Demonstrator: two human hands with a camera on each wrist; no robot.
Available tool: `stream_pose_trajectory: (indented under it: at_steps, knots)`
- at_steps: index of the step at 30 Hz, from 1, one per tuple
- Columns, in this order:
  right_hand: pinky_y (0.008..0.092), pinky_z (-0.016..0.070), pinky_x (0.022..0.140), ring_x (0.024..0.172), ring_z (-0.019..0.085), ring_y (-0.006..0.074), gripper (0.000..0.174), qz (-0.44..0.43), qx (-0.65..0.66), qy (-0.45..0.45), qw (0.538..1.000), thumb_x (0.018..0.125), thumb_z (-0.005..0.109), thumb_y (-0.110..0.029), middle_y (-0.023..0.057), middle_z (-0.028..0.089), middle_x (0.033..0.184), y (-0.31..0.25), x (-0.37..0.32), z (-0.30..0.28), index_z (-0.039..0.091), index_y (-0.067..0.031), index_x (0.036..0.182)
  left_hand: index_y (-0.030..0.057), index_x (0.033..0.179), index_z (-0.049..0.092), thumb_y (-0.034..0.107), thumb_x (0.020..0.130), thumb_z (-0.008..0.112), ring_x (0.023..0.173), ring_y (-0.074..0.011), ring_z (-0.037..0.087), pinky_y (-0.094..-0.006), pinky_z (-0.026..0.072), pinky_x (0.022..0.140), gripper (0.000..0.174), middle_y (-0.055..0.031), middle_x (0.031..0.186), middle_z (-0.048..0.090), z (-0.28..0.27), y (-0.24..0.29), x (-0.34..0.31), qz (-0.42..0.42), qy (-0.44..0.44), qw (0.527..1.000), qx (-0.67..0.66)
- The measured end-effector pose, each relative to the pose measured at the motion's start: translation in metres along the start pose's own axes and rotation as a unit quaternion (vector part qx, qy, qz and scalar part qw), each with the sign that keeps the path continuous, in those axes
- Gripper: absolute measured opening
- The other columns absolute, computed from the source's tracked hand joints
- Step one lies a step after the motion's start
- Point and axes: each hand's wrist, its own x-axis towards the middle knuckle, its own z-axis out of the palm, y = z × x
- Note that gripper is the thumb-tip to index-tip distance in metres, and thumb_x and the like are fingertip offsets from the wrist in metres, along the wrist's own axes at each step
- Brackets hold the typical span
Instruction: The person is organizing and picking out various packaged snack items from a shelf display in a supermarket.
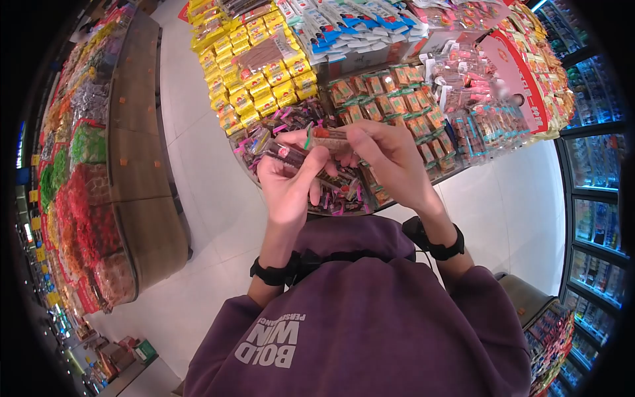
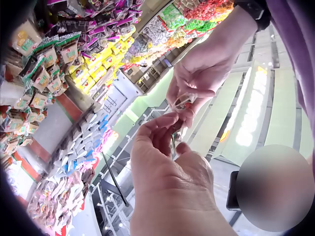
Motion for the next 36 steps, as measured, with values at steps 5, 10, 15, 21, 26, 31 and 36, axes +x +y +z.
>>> stream_pose_trajectory:
  at_steps: [5,10,15,21,26,31,36]
  knots:
    - [0.0239,0.0510,0.079,0.092,0.065,0.0109,0.021,-0.070,-0.010,0.004,0.997,0.093,0.066,-0.008,0.0061,0.069,0.097,0.011,-0.005,0.003,0.069,0.0025,0.111,-0.0060,0.121,0.059,-0.002,0.090,0.067,0.065,-0.0120,0.067,-0.0189,0.0411,0.040,0.032,-0.0100,0.086,0.068,-0.011,-0.007,-0.002,0.013,-0.014,0.997,0.069]
    - [0.0269,0.0514,0.079,0.086,0.067,0.0145,0.028,-0.079,-0.230,0.088,0.966,0.081,0.078,-0.010,0.0070,0.069,0.094,0.030,-0.022,-0.014,0.071,-0.0024,0.107,-0.0048,0.128,0.057,0.004,0.090,0.069,0.074,-0.0137,0.069,-0.0185,0.0426,0.042,0.040,-0.0154,0.106,0.069,-0.023,-0.010,-0.006,-0.049,0.029,0.988,0.143]
    - [0.0299,0.0530,0.071,0.080,0.067,0.0175,0.023,-0.103,-0.392,0.245,0.881,0.078,0.079,-0.010,0.0099,0.072,0.093,0.062,-0.031,-0.090,0.071,-0.0031,0.099,-0.0021,0.125,0.060,0.013,0.094,0.066,0.077,-0.0096,0.067,-0.0169,0.0395,0.043,0.035,-0.0137,0.109,0.069,-0.034,-0.024,-0.007,-0.119,0.064,0.974,0.182]
    - [0.0339,0.0522,0.065,0.072,0.065,0.0214,0.019,-0.029,-0.415,0.314,0.854,0.076,0.079,-0.012,0.0106,0.068,0.079,0.096,-0.026,-0.146,0.067,-0.0029,0.088,-0.0014,0.122,0.061,0.014,0.094,0.067,0.076,-0.0085,0.066,-0.0169,0.0393,0.044,0.033,-0.0134,0.110,0.069,-0.030,-0.029,-0.007,-0.137,0.056,0.975,0.168]
    - [0.0355,0.0507,0.064,0.075,0.064,0.0253,0.014,-0.121,-0.451,0.299,0.832,0.079,0.078,-0.010,0.0093,0.066,0.083,0.109,-0.020,-0.142,0.068,-0.0030,0.085,-0.0019,0.121,0.062,0.014,0.093,0.068,0.076,-0.0098,0.067,-0.0174,0.0405,0.044,0.033,-0.0127,0.107,0.069,-0.027,-0.025,-0.006,-0.134,0.068,0.975,0.166]
    - [0.0400,0.0496,0.074,0.084,0.060,0.0307,0.009,-0.165,-0.507,0.299,0.792,0.081,0.074,-0.007,0.0109,0.066,0.088,0.097,-0.019,-0.127,0.069,-0.0036,0.087,-0.0019,0.121,0.062,0.015,0.093,0.068,0.077,-0.0097,0.067,-0.0174,0.0403,0.045,0.033,-0.0129,0.106,0.070,-0.034,-0.025,-0.008,-0.135,0.078,0.973,0.172]
    - [0.0426,0.0493,0.081,0.091,0.061,0.0324,0.023,-0.157,-0.463,0.135,0.862,0.083,0.072,-0.014,0.0130,0.067,0.091,0.073,-0.004,-0.056,0.065,-0.0023,0.101,-0.0026,0.118,0.064,0.014,0.092,0.070,0.076,-0.0108,0.068,-0.0181,0.0414,0.044,0.032,-0.0116,0.102,0.070,-0.037,-0.026,-0.008,-0.132,0.094,0.974,0.159]
